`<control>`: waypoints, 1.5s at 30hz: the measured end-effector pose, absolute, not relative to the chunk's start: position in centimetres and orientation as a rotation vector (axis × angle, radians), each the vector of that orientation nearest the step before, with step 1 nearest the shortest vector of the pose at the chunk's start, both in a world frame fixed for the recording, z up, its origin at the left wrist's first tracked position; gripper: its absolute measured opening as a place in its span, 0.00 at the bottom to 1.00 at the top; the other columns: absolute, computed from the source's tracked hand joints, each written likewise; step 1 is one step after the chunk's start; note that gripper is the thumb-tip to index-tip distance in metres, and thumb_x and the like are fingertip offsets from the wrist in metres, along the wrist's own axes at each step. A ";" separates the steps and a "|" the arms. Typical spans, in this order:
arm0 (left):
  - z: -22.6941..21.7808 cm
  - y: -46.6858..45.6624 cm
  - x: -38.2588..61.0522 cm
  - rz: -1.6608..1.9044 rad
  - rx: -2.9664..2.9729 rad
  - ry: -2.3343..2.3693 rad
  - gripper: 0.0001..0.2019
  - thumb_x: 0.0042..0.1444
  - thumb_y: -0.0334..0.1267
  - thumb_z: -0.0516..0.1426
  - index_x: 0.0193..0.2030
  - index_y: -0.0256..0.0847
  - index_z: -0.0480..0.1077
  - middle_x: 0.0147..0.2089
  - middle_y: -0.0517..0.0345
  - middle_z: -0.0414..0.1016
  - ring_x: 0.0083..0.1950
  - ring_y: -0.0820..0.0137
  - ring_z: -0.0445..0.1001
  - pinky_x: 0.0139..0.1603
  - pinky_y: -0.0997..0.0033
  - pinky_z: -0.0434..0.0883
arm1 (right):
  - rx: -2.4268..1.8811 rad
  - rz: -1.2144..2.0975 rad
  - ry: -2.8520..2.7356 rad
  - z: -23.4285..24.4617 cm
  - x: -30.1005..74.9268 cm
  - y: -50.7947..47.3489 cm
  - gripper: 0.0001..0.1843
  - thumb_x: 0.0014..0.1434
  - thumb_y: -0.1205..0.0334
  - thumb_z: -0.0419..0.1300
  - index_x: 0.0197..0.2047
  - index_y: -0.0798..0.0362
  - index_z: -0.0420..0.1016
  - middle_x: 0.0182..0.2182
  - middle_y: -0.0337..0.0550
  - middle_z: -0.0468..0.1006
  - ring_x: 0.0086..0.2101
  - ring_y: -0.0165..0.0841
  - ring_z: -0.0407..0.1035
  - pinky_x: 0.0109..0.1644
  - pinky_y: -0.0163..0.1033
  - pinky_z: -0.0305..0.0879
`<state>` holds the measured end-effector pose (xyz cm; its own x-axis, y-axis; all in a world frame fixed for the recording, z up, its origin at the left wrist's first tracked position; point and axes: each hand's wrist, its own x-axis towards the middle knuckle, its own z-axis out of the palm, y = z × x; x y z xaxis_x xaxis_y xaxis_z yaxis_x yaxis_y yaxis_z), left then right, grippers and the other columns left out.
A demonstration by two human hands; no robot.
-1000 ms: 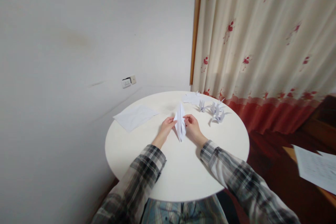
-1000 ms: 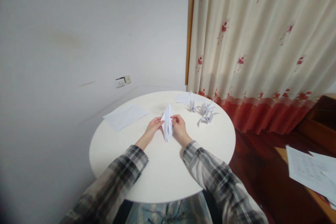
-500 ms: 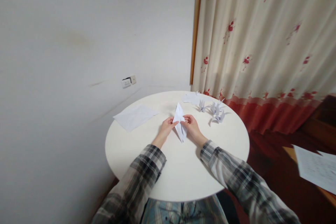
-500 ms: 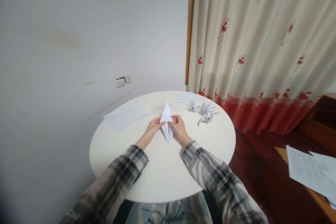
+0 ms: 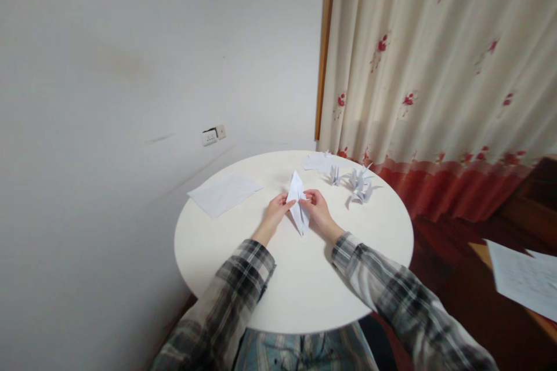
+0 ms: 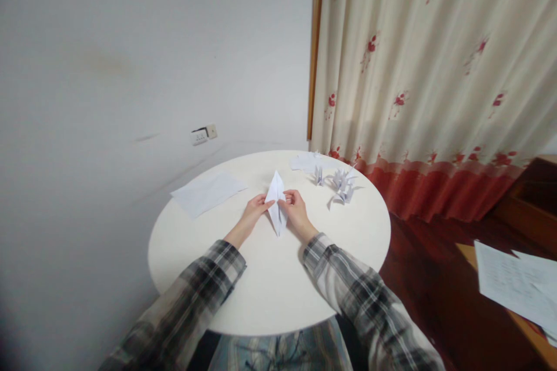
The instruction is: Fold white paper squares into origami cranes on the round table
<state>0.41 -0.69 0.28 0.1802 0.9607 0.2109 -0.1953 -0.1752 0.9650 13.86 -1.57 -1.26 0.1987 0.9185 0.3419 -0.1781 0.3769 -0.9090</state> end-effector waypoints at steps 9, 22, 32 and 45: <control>0.4 -0.9 0.3 1.310 1.303 0.836 0.15 0.39 0.40 0.63 0.34 0.35 0.70 0.36 0.53 0.76 0.35 0.69 0.72 0.40 0.69 0.66 | -0.945 0.870 -1.057 -0.5 14.2 -2.4 0.09 0.45 0.60 0.54 0.33 0.52 0.66 0.24 0.34 0.67 0.25 0.27 0.60 0.29 0.33 0.56; 0.4 -0.9 0.4 1.308 1.268 0.868 0.15 0.39 0.38 0.62 0.36 0.35 0.71 0.37 0.51 0.76 0.37 0.66 0.72 0.37 0.69 0.67 | -0.940 0.763 -1.156 -0.9 14.3 -1.9 0.08 0.44 0.65 0.52 0.28 0.53 0.70 0.26 0.38 0.71 0.25 0.28 0.62 0.29 0.34 0.58; 0.5 -0.8 0.0 1.467 1.154 0.908 0.18 0.43 0.31 0.54 0.44 0.40 0.66 0.24 0.64 0.67 0.28 0.73 0.68 0.32 0.74 0.65 | -1.077 0.702 -1.266 -0.6 14.3 -2.1 0.18 0.40 0.65 0.60 0.38 0.55 0.78 0.35 0.45 0.77 0.29 0.30 0.63 0.38 0.37 0.60; 0.1 -0.4 0.1 1.385 1.260 0.928 0.15 0.39 0.30 0.52 0.36 0.35 0.73 0.34 0.56 0.74 0.29 0.74 0.66 0.30 0.76 0.62 | -1.046 0.806 -1.223 -0.7 14.3 -2.1 0.23 0.41 0.61 0.62 0.43 0.59 0.76 0.18 0.35 0.69 0.20 0.25 0.57 0.27 0.34 0.54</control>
<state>0.07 -0.35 0.13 0.0477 0.9761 0.2121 -0.1751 -0.2009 0.9638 14.26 -2.13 -0.66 0.1877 0.9206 0.3425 0.0485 0.3395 -0.9393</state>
